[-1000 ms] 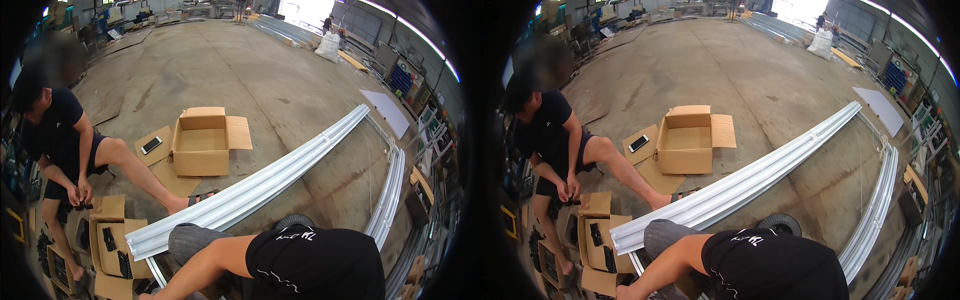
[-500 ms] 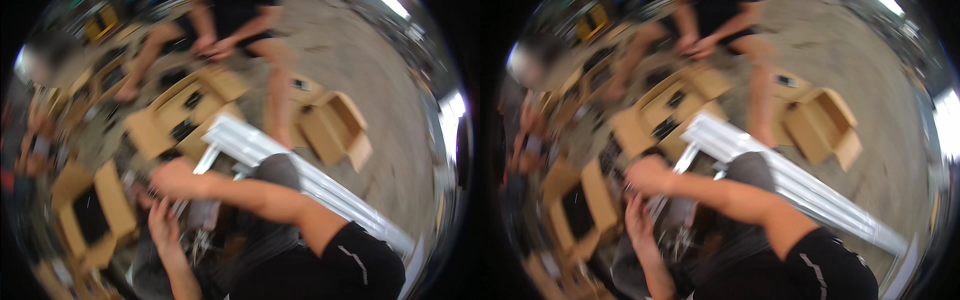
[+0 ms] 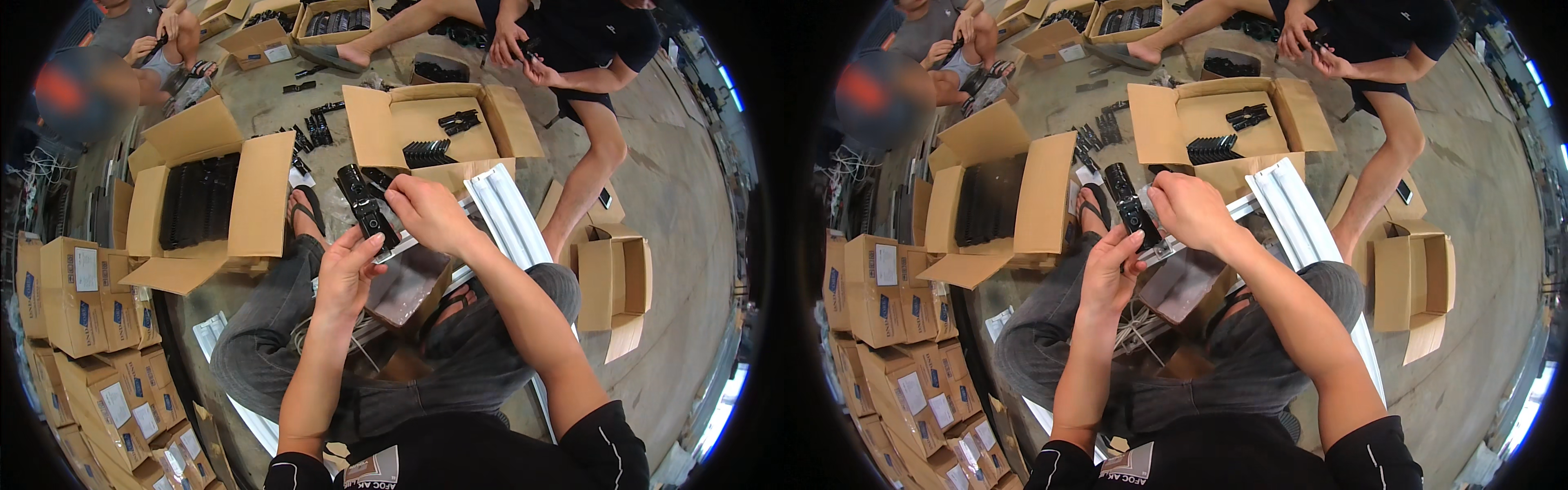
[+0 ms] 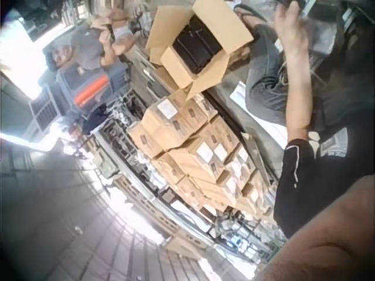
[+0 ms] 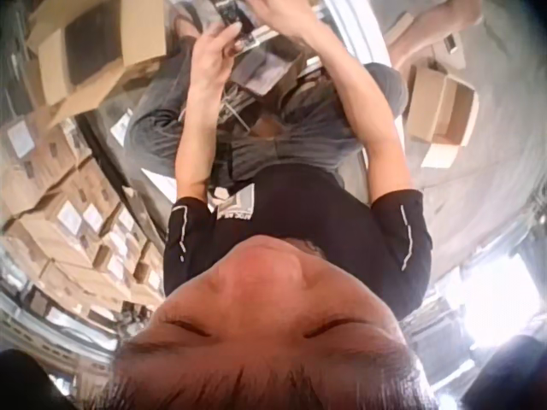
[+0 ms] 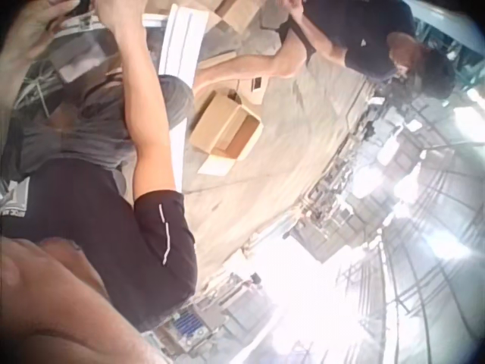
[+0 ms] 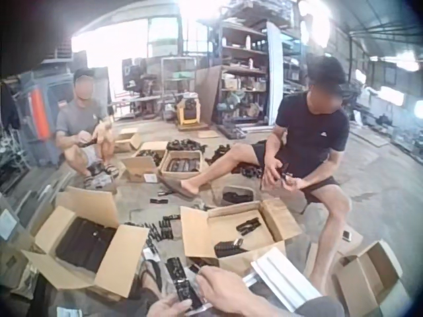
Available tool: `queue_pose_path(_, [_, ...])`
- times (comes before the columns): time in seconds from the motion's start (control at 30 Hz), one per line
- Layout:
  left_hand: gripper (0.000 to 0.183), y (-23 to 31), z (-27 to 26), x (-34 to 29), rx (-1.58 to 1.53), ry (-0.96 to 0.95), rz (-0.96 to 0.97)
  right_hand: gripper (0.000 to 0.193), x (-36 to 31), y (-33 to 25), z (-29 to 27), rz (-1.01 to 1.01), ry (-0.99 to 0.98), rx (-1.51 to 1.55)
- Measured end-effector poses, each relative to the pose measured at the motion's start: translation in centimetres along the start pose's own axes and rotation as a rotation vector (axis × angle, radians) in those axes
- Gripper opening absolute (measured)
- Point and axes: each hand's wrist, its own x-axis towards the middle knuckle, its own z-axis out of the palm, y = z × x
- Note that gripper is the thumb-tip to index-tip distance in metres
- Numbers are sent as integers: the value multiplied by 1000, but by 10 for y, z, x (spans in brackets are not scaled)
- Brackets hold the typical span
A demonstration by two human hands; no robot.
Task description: The person assembles small black plastic components by hand while sitting on the floor among several cardboard boxes containing parts.
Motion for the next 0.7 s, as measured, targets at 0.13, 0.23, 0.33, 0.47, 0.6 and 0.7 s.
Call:
queue_pose_path(0.13, [31,0,2,4,74,-7,-38,29,7,5,-2,91,13,155])
queue_pose_path(0.23, [32,0,7,2,162,28,-27,34,9,3,-3,164,28,256])
queue_pose_path(0.33, [33,-3,4,2,160,35,-20,36,6,-14,-14,154,-36,124])
queue_pose_path(0.47, [33,-5,3,4,150,45,8,34,-4,-22,-10,-4,-180,-156])
queue_pose_path(0.6, [32,-11,4,4,198,83,-14,28,-7,-22,-9,-92,-214,-215])
queue_pose_path(0.7, [30,-14,2,5,187,96,-14,32,-8,-18,-14,-153,-190,-195])
